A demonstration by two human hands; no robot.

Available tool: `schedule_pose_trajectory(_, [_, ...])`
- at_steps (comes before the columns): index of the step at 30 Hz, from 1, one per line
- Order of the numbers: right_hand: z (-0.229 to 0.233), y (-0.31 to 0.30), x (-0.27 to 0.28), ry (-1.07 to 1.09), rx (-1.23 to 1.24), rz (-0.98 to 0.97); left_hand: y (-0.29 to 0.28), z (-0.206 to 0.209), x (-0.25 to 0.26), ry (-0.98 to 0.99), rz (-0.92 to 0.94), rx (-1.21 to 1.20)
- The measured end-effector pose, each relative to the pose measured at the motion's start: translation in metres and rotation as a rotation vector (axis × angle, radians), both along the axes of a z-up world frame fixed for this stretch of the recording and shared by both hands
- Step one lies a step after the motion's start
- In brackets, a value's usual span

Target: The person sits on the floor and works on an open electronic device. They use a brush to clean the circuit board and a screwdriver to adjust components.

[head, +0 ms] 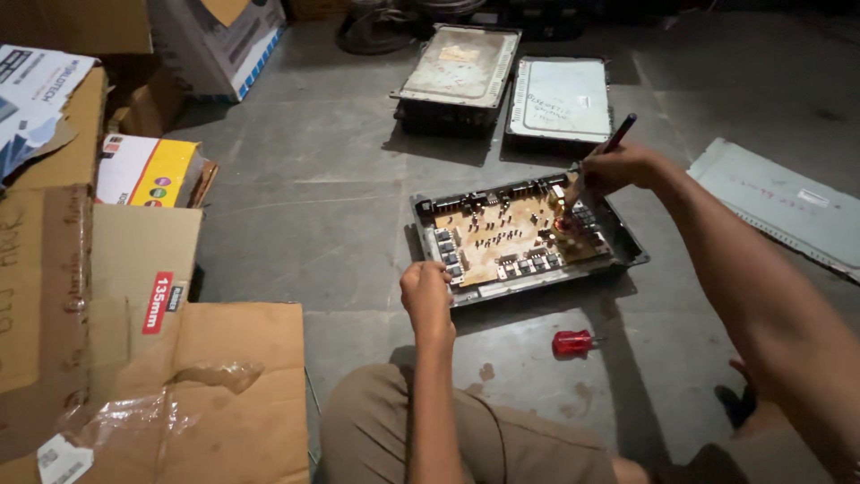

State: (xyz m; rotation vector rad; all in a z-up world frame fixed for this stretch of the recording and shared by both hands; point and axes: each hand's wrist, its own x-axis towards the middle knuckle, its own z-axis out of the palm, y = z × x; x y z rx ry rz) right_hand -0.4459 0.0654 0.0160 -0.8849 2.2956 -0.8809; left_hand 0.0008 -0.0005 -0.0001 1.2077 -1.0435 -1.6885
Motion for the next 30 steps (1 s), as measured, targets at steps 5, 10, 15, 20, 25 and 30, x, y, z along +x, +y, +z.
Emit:
schedule_pose_trajectory(5, [-0.006,0.006,-0.001,0.193,-0.003,-0.02,0.0,-0.001,0.0,-0.014,0.026,-0.037])
schedule_pose_trajectory(10, [-0.007,0.012,-0.017,-0.041,0.031,-0.001,-0.001,-0.005,0.0,0.045,-0.003,-0.008])
schedule_pose_trajectory(15, [-0.02,0.003,-0.002,-0.101,0.197,-0.028,-0.001,-0.006,-0.002,0.014,-0.009,-0.011])
schedule_pose_trajectory(20, [-0.013,-0.003,0.033,-0.19,-0.169,0.0,0.001,-0.005,-0.003,0.038,-0.006,-0.009])
schedule_pose_trajectory(25, [-0.003,-0.028,0.095,0.214,0.215,0.191,0.002,-0.001,-0.001,-0.027,-0.018,-0.011])
schedule_pose_trajectory(30, [0.011,-0.043,0.121,0.458,0.378,0.123,0.001,-0.001,0.0,0.025,-0.007,-0.024])
